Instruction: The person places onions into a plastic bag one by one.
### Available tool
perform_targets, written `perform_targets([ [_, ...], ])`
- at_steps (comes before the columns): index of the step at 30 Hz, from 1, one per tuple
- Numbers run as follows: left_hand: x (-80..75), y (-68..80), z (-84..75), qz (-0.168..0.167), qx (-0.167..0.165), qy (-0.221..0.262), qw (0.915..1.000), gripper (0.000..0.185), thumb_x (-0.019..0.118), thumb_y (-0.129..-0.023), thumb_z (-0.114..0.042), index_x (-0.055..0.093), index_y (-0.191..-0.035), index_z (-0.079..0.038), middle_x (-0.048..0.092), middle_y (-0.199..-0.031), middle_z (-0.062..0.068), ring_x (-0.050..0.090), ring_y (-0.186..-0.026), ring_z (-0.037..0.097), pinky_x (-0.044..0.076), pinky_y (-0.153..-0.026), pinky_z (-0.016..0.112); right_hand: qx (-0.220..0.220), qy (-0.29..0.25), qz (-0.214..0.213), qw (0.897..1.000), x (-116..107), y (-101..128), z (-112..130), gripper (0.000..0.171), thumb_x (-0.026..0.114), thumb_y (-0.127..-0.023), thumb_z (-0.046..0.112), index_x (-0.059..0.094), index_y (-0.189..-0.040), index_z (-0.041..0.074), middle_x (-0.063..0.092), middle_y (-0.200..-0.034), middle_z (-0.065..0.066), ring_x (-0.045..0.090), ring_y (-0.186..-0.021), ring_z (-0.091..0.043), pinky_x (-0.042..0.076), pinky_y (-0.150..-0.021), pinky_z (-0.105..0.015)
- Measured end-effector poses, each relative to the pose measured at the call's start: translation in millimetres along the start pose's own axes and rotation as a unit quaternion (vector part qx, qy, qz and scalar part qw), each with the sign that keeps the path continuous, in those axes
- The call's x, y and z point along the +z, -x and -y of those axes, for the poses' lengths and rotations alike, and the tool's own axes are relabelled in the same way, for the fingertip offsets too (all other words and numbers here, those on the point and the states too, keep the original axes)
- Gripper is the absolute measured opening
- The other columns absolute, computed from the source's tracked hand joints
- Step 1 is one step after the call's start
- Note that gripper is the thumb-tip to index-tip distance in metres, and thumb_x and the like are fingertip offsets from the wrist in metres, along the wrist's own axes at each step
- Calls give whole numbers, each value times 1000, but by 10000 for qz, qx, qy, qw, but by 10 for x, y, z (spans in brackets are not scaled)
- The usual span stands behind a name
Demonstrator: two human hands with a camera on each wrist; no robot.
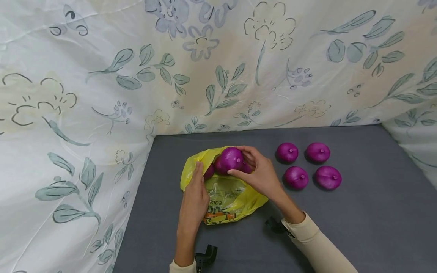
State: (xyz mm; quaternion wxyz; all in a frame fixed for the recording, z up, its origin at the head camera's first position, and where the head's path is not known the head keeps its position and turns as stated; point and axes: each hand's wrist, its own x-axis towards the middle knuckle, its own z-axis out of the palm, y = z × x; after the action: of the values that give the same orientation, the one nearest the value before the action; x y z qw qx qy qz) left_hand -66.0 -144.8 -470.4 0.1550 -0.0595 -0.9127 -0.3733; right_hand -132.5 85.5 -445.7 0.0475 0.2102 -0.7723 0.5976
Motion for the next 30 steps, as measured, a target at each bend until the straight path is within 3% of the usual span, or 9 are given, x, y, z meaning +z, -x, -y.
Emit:
perform_targets([
  [6, -4, 8, 4, 22, -78, 24, 10000, 58, 45, -112, -2, 30, -168, -8, 33, -171, 13, 36, -154, 29, 47, -110, 54, -25, 49, 351, 9994, 177, 24, -40, 73, 92, -85, 26, 56, -148, 17, 67, -144, -1, 65, -130, -22, 54, -103, -42],
  [13, -3, -1, 15, -17, -93, -63, 9999, 58, 46, -112, -3, 30, -168, -7, 34, -171, 14, 38, -153, 32, 45, -112, 54, 312, 233, 530, 9978, 384, 45, -147, 73, 94, -84, 26, 58, -146, 11, 65, -145, -7, 64, -132, -27, 53, -105, -49],
  [20, 8, -13, 21, -16, -60, 19, 10000, 57, 47, -112, -4, 31, -167, -6, 33, -171, 14, 37, -154, 31, 42, -115, 54, 362, 562, 712, 9952, 548, 96, -218, 74, 95, -81, 25, 59, -144, 10, 65, -143, -6, 65, -130, -25, 54, -103, -39],
  [25, 15, -14, 31, 44, -100, -7, 9999, 58, 47, -112, -5, 29, -168, -7, 32, -172, 13, 35, -155, 29, 40, -116, 53, 232, 842, 941, 9917, 665, 109, -231, 76, 95, -82, 26, 57, -146, 13, 66, -143, -3, 66, -129, -23, 54, -103, -39],
  [30, 13, -21, 36, 34, -65, 27, 10000, 59, 45, -111, -3, 29, -168, -7, 30, -172, 13, 39, -153, 31, 52, -98, 48, -2, 1283, 1169, 9848, 800, 112, -213, 76, 92, -85, 22, 54, -151, 16, 70, -138, -2, 72, -117, -17, 58, -97, -38],
])
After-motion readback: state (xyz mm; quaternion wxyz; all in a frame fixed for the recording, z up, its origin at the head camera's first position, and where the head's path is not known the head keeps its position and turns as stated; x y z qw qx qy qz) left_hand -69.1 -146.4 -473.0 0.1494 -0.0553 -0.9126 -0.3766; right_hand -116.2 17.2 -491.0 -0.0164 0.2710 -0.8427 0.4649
